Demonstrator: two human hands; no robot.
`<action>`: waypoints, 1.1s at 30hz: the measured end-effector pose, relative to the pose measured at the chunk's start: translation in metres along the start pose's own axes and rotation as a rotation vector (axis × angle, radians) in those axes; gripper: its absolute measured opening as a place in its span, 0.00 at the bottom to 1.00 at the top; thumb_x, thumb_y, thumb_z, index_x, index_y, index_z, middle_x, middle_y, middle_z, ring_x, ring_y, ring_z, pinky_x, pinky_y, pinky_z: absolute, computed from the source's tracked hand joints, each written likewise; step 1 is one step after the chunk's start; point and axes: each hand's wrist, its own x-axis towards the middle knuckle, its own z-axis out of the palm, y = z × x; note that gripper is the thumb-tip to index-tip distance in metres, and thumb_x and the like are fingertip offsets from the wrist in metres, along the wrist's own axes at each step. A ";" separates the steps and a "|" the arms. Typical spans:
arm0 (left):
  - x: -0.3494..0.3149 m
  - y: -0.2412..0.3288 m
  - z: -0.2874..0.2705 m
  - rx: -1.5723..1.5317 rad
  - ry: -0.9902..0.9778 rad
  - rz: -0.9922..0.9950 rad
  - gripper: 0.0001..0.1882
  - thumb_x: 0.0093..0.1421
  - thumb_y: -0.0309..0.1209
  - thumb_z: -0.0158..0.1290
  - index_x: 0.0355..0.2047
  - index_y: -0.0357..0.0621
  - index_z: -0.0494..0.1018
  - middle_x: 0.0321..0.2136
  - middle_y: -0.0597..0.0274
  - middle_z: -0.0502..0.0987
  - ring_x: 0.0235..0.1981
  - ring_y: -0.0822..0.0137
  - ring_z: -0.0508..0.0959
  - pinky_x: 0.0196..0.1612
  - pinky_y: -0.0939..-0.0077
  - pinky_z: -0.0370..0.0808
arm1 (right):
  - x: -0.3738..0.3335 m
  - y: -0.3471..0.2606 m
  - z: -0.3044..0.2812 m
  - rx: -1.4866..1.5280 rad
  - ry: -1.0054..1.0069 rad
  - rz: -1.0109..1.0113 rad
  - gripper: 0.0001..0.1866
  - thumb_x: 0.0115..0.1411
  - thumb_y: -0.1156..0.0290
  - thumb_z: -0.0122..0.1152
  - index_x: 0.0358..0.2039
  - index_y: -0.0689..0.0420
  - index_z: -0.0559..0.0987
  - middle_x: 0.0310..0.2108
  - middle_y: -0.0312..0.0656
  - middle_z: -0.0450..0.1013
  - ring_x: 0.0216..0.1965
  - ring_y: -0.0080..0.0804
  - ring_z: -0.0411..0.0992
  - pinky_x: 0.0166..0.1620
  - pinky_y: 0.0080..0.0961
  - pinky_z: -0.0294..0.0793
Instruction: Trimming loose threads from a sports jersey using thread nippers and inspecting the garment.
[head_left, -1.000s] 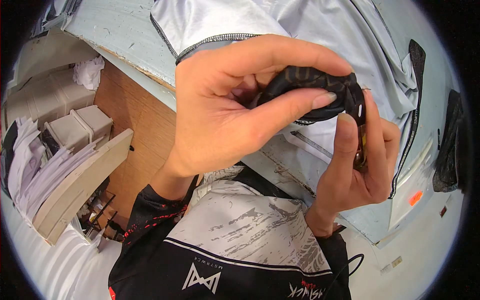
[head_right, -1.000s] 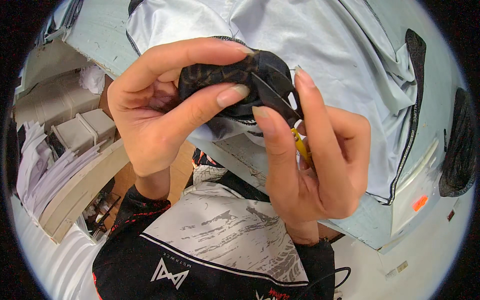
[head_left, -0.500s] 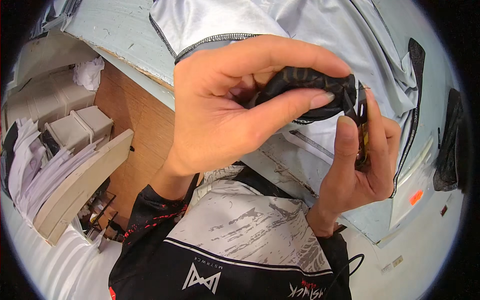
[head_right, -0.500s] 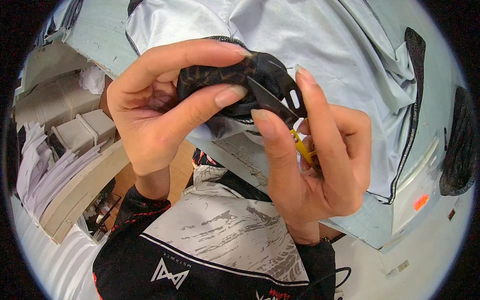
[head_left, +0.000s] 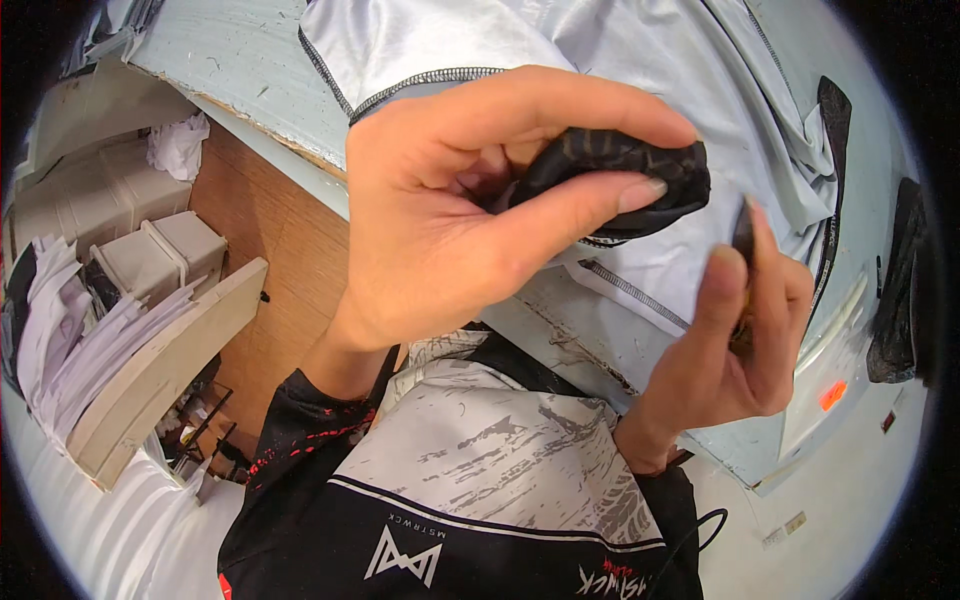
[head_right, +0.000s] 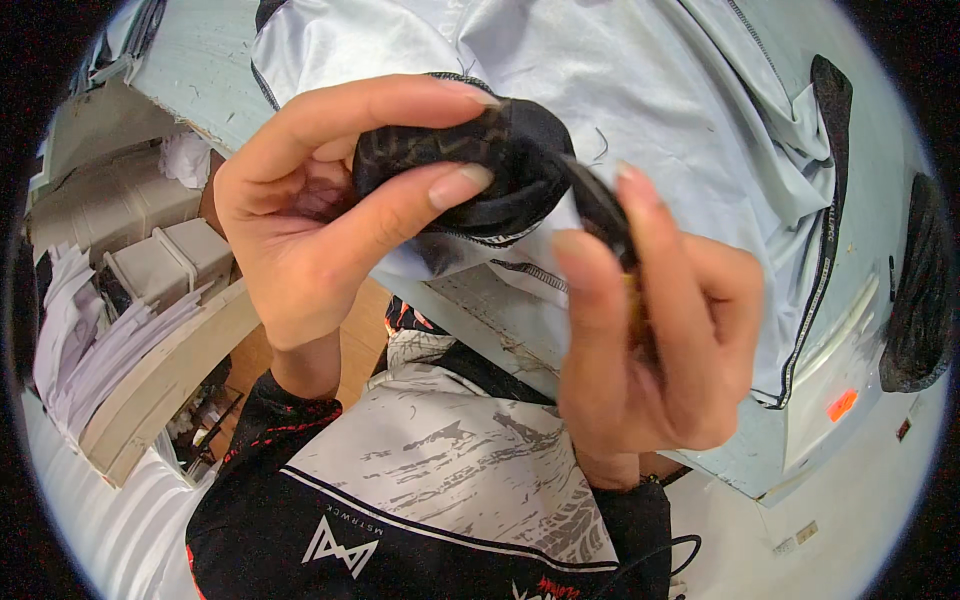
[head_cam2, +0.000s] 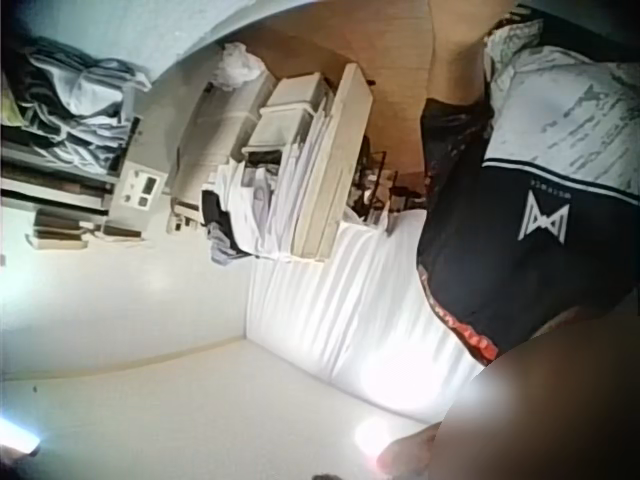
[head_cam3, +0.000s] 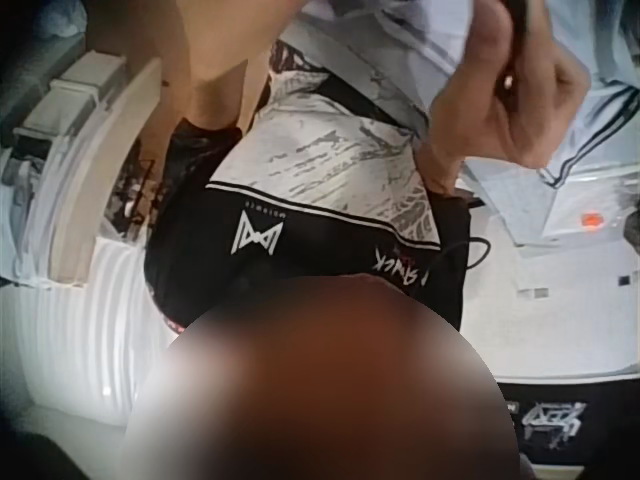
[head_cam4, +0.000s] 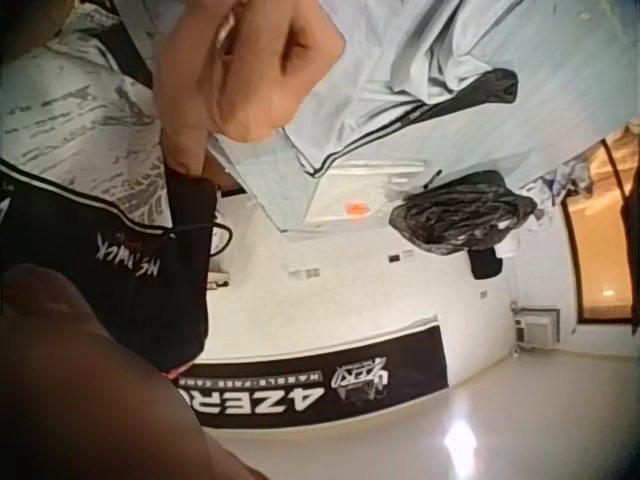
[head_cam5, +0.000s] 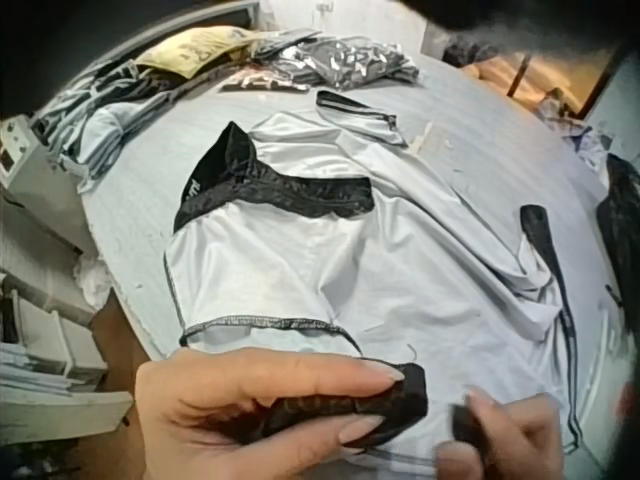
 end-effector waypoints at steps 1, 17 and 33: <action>0.000 -0.001 -0.001 0.001 0.002 0.000 0.19 0.53 0.09 0.57 0.47 0.24 0.73 0.43 0.45 0.80 0.44 0.63 0.81 0.50 0.75 0.78 | 0.000 0.002 -0.004 -0.049 -0.008 0.065 0.15 0.64 0.75 0.60 0.50 0.68 0.79 0.33 0.36 0.73 0.26 0.14 0.61 0.30 0.14 0.61; 0.003 0.014 -0.005 -0.031 0.021 -0.252 0.22 0.53 0.10 0.58 0.50 0.28 0.72 0.38 0.52 0.82 0.41 0.70 0.81 0.45 0.81 0.77 | 0.013 0.011 0.007 0.920 -0.158 0.728 0.10 0.54 0.82 0.68 0.36 0.64 0.77 0.25 0.25 0.66 0.26 0.09 0.57 0.31 0.09 0.55; -0.049 0.044 -0.030 0.975 0.397 0.264 0.17 0.41 0.09 0.47 0.31 0.37 0.73 0.27 0.60 0.74 0.30 0.70 0.75 0.38 0.79 0.71 | -0.010 -0.010 0.008 0.589 -0.265 0.276 0.15 0.44 0.91 0.68 0.26 0.60 0.73 0.29 0.34 0.67 0.25 0.16 0.63 0.29 0.13 0.61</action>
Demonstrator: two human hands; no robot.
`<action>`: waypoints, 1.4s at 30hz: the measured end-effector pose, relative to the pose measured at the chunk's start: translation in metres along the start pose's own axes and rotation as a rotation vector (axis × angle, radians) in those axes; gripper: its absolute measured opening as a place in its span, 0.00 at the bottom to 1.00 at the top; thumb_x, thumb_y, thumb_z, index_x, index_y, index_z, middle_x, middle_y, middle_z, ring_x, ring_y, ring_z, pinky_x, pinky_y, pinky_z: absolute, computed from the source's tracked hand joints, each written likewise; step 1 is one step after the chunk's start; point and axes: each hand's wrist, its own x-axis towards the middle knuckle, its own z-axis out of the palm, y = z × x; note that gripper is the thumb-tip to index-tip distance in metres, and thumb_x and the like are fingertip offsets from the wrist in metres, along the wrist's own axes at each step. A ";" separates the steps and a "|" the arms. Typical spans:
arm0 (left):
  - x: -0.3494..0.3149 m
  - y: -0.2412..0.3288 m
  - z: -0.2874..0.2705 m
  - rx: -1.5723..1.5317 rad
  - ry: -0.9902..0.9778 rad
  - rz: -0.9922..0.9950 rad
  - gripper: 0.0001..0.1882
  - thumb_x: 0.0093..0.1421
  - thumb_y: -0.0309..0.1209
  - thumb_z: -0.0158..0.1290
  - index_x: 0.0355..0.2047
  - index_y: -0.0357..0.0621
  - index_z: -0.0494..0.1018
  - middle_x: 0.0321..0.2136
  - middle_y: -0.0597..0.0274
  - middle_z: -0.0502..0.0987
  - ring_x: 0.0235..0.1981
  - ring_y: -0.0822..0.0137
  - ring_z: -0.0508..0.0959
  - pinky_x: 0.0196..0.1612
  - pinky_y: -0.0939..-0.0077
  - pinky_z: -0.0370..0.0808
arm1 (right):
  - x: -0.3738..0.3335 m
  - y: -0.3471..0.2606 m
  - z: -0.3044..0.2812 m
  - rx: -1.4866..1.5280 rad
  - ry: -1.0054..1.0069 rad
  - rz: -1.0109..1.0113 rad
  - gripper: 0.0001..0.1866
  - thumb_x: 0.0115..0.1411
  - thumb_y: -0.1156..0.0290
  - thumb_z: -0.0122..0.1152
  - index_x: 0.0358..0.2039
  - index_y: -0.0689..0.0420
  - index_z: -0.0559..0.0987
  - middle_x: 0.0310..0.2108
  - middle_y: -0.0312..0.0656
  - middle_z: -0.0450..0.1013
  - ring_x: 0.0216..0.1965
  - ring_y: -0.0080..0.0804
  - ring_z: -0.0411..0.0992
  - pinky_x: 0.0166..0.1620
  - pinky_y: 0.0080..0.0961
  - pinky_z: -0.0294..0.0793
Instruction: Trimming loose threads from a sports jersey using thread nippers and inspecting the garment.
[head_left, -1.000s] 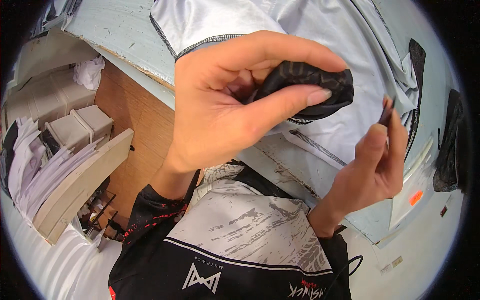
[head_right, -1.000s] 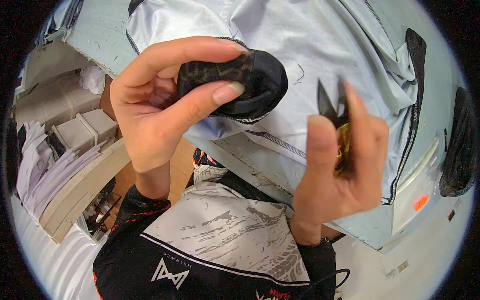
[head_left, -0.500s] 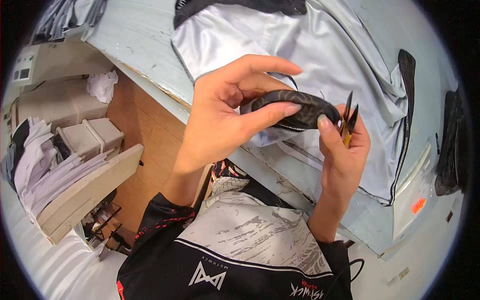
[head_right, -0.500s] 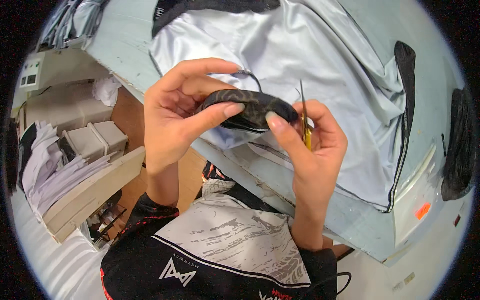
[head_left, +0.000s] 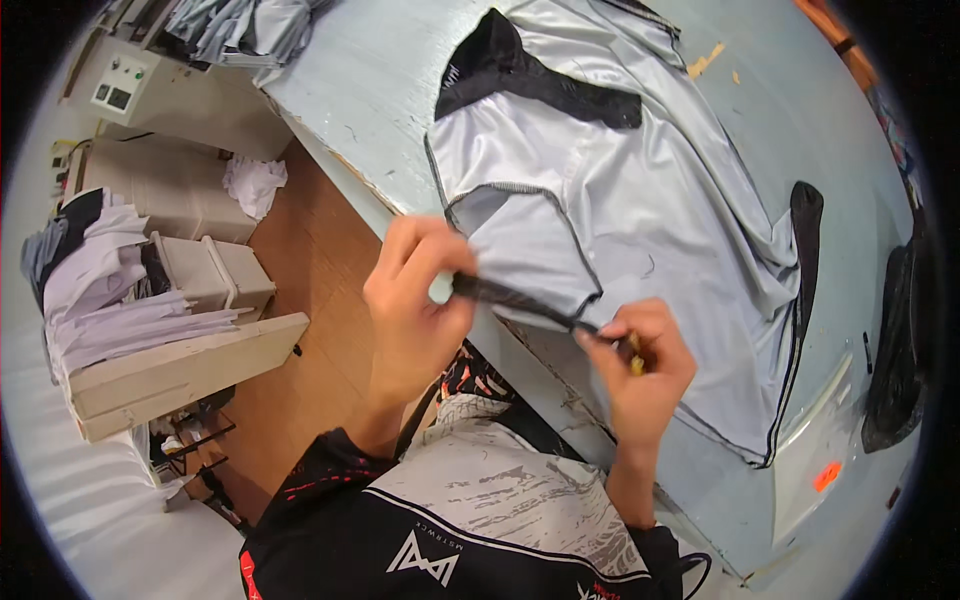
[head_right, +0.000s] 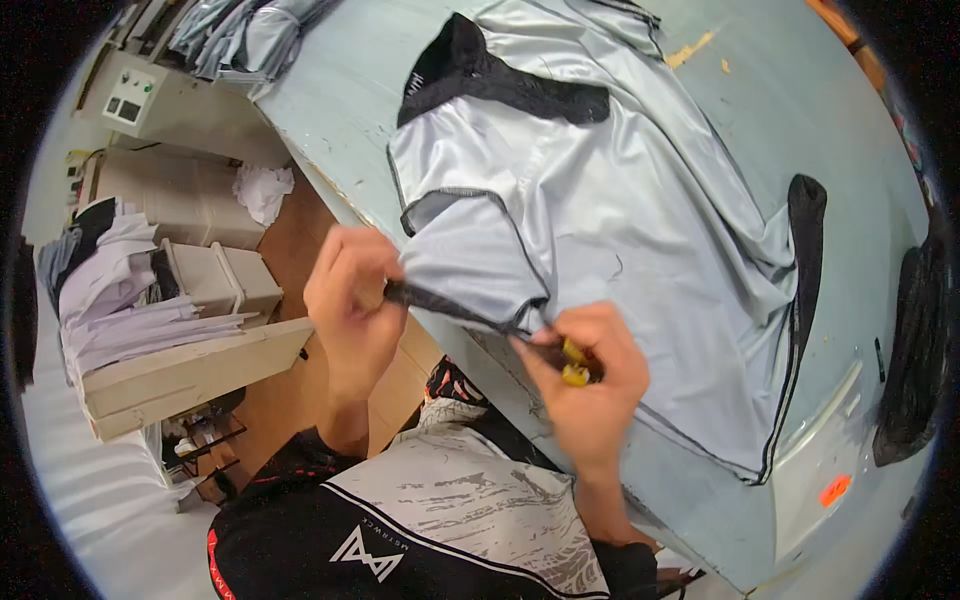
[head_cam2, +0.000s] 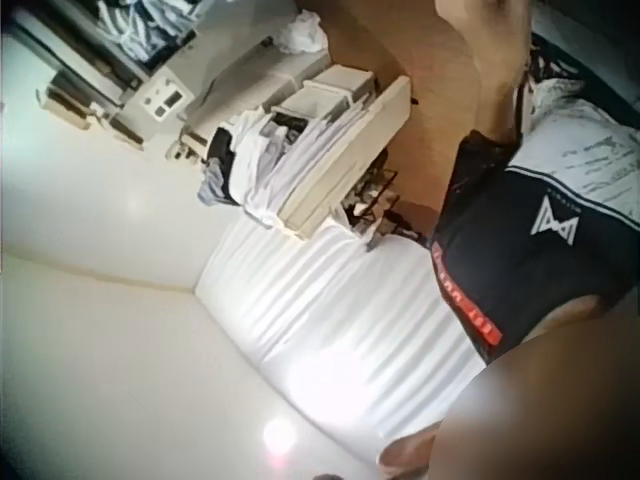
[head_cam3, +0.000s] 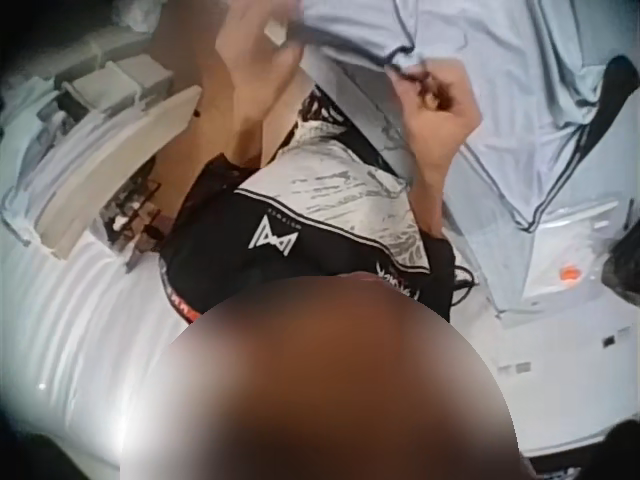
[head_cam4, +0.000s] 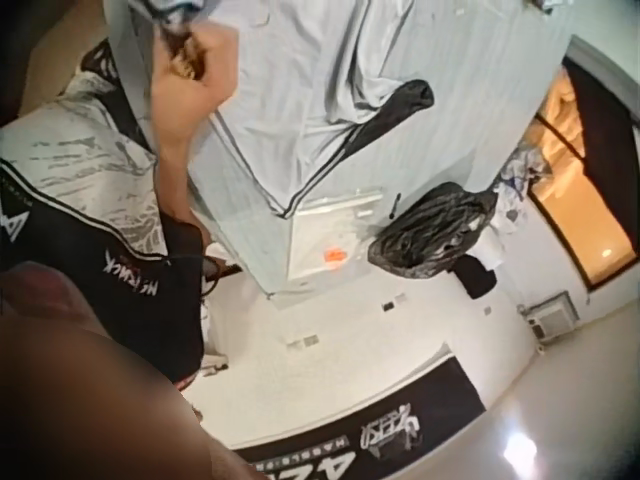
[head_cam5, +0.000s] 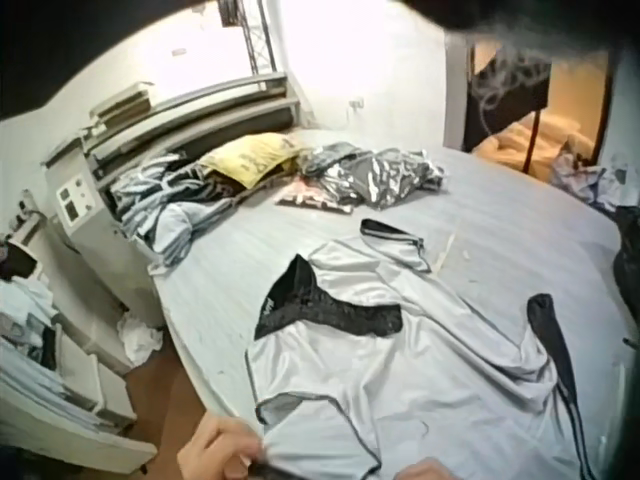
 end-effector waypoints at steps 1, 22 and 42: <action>-0.013 -0.001 -0.009 0.024 -0.019 -0.069 0.15 0.40 0.09 0.47 0.28 0.37 0.70 0.26 0.61 0.70 0.27 0.70 0.70 0.33 0.79 0.67 | -0.006 0.001 0.004 0.010 -0.008 -0.013 0.15 0.44 0.91 0.68 0.26 0.60 0.73 0.29 0.34 0.67 0.25 0.16 0.63 0.29 0.13 0.61; -0.022 -0.027 -0.012 0.022 -0.157 -0.408 0.16 0.50 0.30 0.66 0.39 0.41 0.77 0.35 0.57 0.75 0.35 0.54 0.76 0.39 0.64 0.73 | -0.015 0.000 0.023 -0.161 -0.147 0.108 0.09 0.52 0.86 0.68 0.31 0.64 0.77 0.25 0.30 0.67 0.26 0.13 0.62 0.32 0.10 0.60; -0.044 -0.055 0.007 -0.471 -0.016 -0.721 0.06 0.63 0.24 0.57 0.37 0.33 0.77 0.34 0.65 0.80 0.35 0.77 0.77 0.42 0.82 0.74 | 0.021 -0.001 0.051 -0.267 -0.227 0.096 0.12 0.52 0.80 0.70 0.37 0.65 0.79 0.25 0.33 0.67 0.26 0.17 0.62 0.29 0.15 0.61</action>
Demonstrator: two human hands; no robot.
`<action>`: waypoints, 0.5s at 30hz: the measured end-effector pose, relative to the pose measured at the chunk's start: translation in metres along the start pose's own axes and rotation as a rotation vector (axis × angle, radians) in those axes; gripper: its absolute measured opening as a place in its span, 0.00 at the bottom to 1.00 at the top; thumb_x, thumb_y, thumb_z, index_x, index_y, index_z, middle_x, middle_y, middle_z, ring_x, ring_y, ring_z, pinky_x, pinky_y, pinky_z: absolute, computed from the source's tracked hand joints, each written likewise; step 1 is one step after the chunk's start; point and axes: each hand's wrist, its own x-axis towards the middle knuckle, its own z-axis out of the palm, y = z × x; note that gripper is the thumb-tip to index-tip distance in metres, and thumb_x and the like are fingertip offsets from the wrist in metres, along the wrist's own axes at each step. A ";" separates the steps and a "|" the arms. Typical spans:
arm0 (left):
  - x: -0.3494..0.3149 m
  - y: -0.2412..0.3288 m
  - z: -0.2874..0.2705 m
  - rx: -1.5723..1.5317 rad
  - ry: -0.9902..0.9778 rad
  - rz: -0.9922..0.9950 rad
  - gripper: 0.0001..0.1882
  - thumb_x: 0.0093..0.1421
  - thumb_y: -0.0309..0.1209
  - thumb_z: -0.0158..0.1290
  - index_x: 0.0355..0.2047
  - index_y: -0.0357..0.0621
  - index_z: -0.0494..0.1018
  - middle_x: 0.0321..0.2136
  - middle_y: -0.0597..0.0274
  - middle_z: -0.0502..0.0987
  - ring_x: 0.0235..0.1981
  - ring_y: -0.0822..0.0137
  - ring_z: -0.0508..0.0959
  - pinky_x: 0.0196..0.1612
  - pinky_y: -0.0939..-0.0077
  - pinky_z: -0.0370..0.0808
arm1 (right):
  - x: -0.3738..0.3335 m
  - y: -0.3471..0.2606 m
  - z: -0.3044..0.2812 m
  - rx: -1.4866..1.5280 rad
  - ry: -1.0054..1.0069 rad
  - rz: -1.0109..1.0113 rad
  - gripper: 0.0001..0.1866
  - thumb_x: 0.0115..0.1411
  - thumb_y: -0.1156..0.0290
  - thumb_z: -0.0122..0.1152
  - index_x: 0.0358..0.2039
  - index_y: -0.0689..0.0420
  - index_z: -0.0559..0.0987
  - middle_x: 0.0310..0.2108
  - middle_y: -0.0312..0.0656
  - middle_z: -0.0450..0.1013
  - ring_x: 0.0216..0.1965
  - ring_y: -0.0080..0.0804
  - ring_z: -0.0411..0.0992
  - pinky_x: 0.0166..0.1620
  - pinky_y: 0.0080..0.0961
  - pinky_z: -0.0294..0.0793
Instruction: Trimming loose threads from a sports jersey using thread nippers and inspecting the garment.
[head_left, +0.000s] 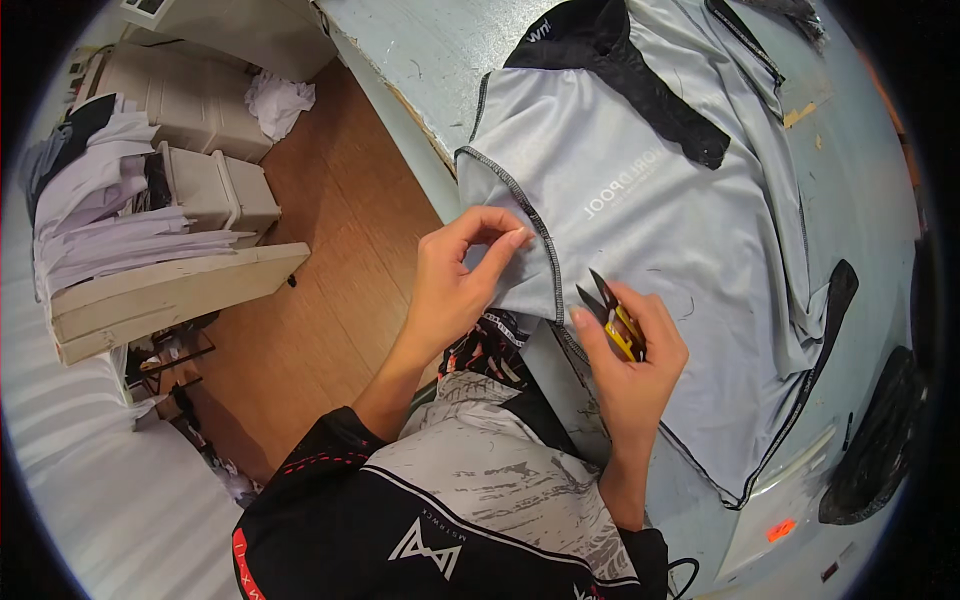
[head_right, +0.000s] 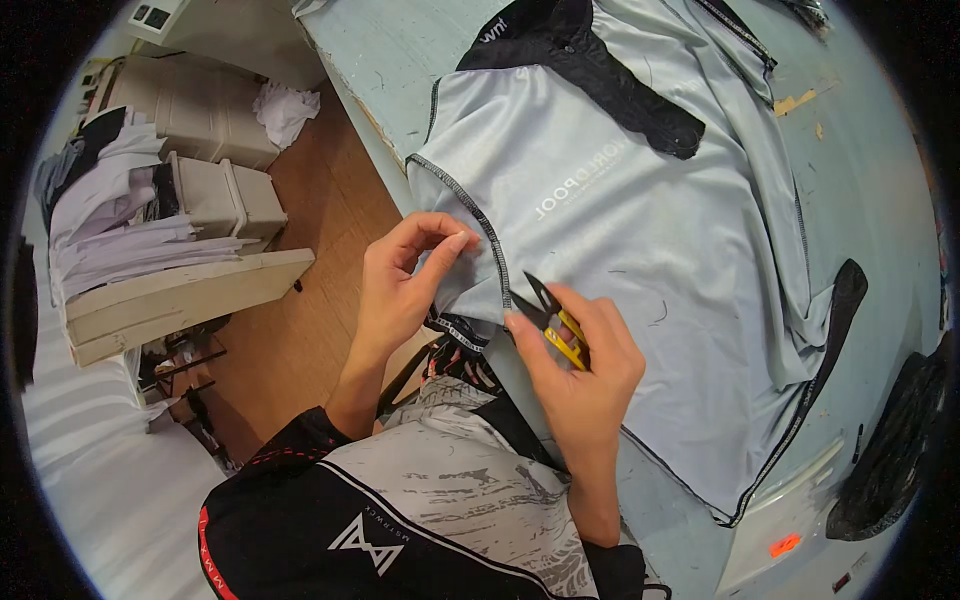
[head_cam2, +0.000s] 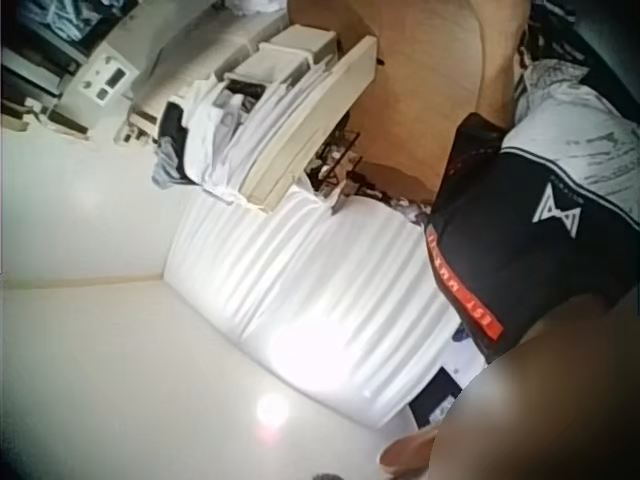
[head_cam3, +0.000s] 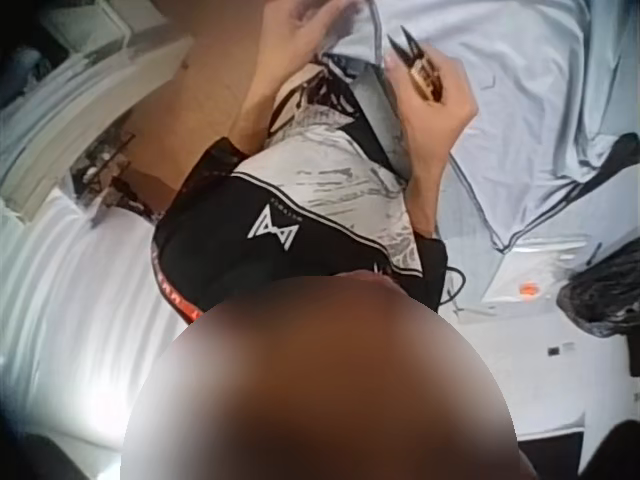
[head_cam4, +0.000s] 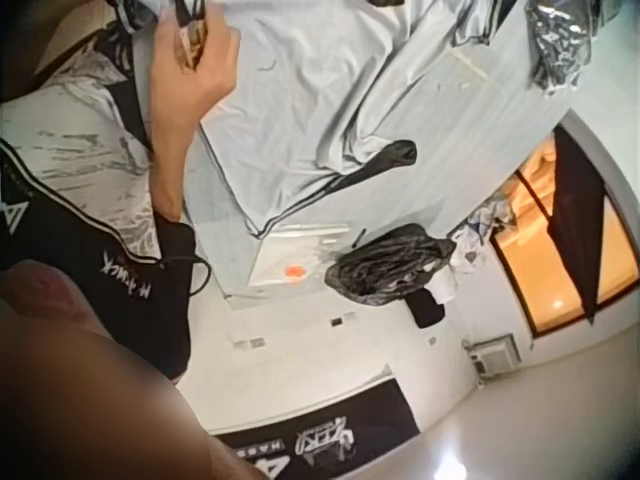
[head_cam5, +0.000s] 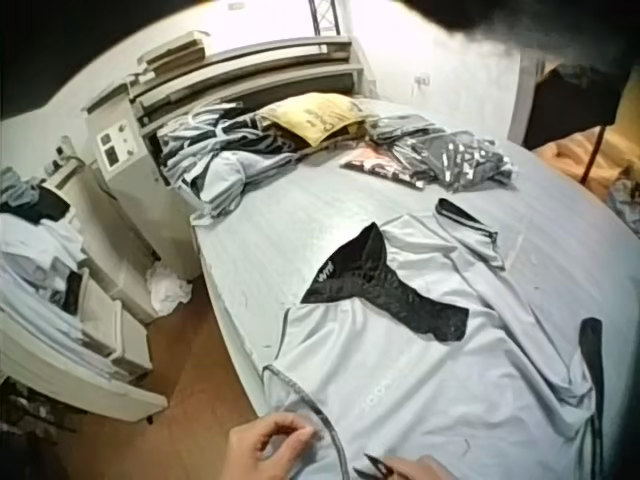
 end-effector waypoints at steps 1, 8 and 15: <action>0.000 0.001 0.000 0.000 -0.001 -0.003 0.06 0.63 0.24 0.57 0.37 0.33 0.77 0.34 0.65 0.80 0.35 0.77 0.77 0.42 0.82 0.74 | 0.003 -0.001 0.003 -0.008 0.010 0.002 0.13 0.53 0.79 0.70 0.39 0.65 0.79 0.25 0.33 0.66 0.26 0.18 0.61 0.29 0.16 0.61; 0.005 0.012 0.016 0.376 -0.015 0.166 0.07 0.56 0.22 0.62 0.35 0.37 0.79 0.28 0.61 0.77 0.25 0.71 0.75 0.32 0.78 0.73 | 0.004 0.004 0.005 -0.078 0.081 0.006 0.15 0.54 0.76 0.70 0.43 0.64 0.80 0.26 0.34 0.66 0.26 0.19 0.61 0.29 0.18 0.61; 0.009 0.006 0.015 0.260 0.023 0.115 0.04 0.56 0.21 0.60 0.32 0.35 0.78 0.26 0.59 0.78 0.23 0.72 0.74 0.29 0.80 0.71 | 0.005 0.009 0.008 -0.147 0.084 -0.007 0.17 0.55 0.75 0.70 0.45 0.63 0.81 0.26 0.36 0.66 0.25 0.21 0.63 0.28 0.20 0.64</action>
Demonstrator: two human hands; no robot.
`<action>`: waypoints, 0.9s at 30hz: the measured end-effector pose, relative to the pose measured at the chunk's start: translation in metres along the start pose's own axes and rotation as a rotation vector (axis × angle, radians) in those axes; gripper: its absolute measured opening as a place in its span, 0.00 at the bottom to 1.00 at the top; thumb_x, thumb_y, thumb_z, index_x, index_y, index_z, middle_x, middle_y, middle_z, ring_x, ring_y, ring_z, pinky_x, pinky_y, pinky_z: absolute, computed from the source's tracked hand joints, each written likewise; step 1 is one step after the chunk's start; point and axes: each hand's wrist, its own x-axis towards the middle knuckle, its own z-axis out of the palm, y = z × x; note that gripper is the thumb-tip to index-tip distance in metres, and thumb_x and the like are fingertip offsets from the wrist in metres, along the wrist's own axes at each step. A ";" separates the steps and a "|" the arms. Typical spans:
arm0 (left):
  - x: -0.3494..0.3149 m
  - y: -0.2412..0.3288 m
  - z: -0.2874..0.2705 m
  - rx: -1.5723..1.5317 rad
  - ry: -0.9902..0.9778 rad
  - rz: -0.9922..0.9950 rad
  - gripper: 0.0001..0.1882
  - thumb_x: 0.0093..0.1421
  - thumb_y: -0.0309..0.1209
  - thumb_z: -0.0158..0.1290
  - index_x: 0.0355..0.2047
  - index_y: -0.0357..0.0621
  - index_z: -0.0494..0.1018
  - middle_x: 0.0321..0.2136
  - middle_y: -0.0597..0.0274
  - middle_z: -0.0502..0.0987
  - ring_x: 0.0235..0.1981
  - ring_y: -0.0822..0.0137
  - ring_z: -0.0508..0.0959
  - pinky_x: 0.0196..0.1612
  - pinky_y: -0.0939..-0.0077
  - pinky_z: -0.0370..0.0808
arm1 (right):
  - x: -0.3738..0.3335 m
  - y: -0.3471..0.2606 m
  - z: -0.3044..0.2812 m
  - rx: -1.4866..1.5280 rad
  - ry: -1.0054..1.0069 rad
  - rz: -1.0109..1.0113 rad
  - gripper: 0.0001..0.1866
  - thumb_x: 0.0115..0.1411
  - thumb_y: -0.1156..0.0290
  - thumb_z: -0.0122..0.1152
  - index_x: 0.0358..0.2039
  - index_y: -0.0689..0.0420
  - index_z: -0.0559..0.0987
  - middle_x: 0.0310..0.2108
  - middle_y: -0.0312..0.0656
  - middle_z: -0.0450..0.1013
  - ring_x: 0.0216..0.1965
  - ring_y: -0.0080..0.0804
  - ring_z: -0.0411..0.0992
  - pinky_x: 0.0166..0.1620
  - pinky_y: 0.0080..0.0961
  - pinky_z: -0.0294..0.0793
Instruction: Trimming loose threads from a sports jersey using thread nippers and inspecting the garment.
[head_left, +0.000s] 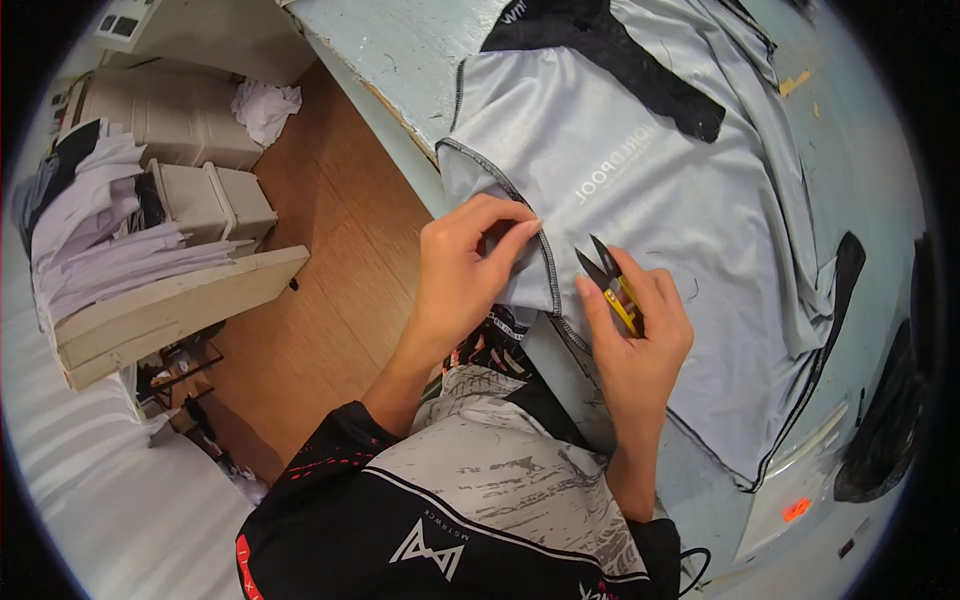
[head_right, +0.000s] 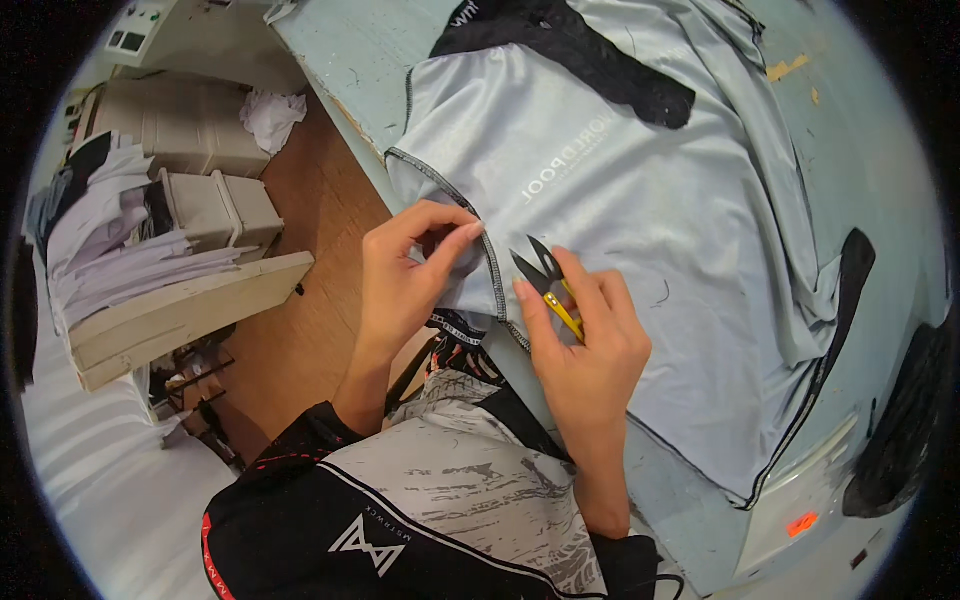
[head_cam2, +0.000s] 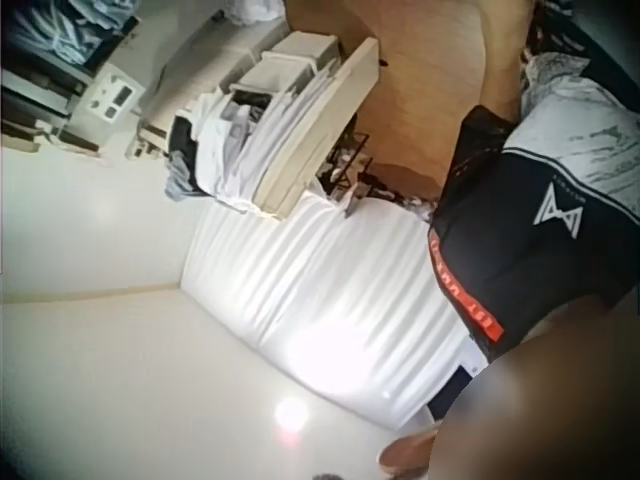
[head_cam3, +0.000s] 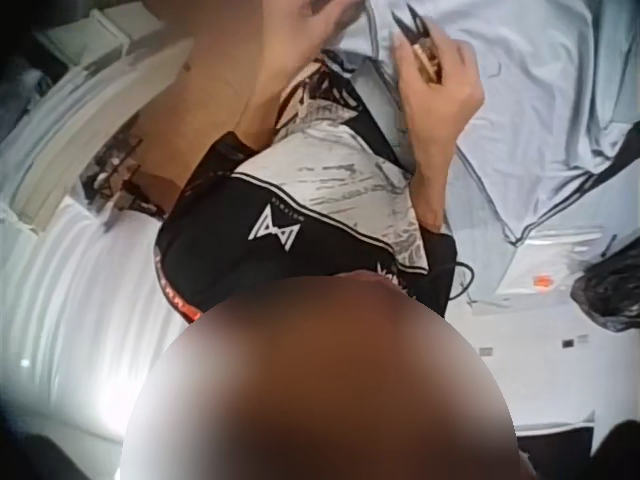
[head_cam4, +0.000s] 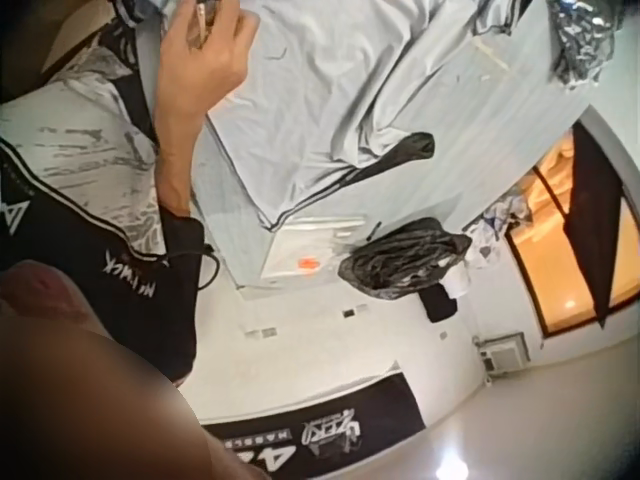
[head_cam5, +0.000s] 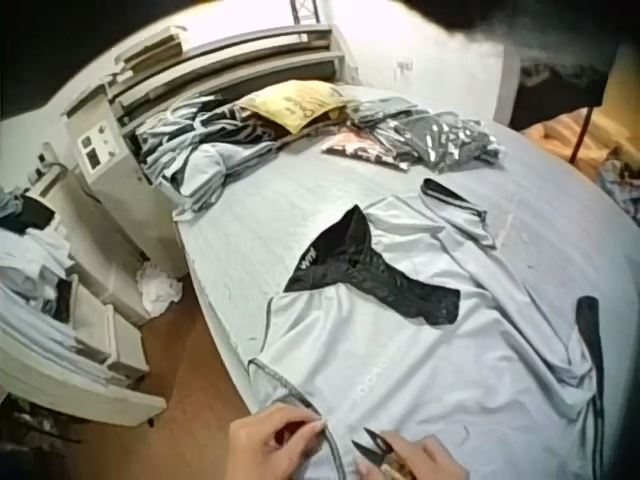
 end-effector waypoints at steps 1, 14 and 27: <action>0.000 -0.002 0.000 -0.033 -0.007 -0.067 0.04 0.57 0.21 0.60 0.33 0.34 0.78 0.25 0.61 0.79 0.25 0.77 0.74 0.30 0.82 0.71 | 0.000 0.000 0.002 0.003 0.009 0.019 0.17 0.55 0.75 0.70 0.45 0.63 0.81 0.26 0.36 0.66 0.25 0.21 0.63 0.28 0.20 0.64; -0.001 -0.008 0.000 -0.226 -0.065 -0.218 0.06 0.63 0.24 0.58 0.38 0.33 0.78 0.32 0.67 0.79 0.34 0.79 0.77 0.40 0.85 0.72 | 0.006 0.006 0.020 -0.042 -0.058 -0.127 0.19 0.53 0.74 0.71 0.47 0.57 0.82 0.27 0.40 0.72 0.25 0.30 0.72 0.30 0.25 0.72; -0.003 -0.003 0.003 -0.259 0.014 -0.159 0.05 0.61 0.24 0.60 0.35 0.35 0.79 0.28 0.70 0.79 0.30 0.81 0.73 0.37 0.86 0.70 | 0.007 0.009 0.029 0.026 -0.001 -0.195 0.17 0.52 0.77 0.70 0.45 0.57 0.84 0.23 0.38 0.69 0.20 0.26 0.67 0.25 0.23 0.67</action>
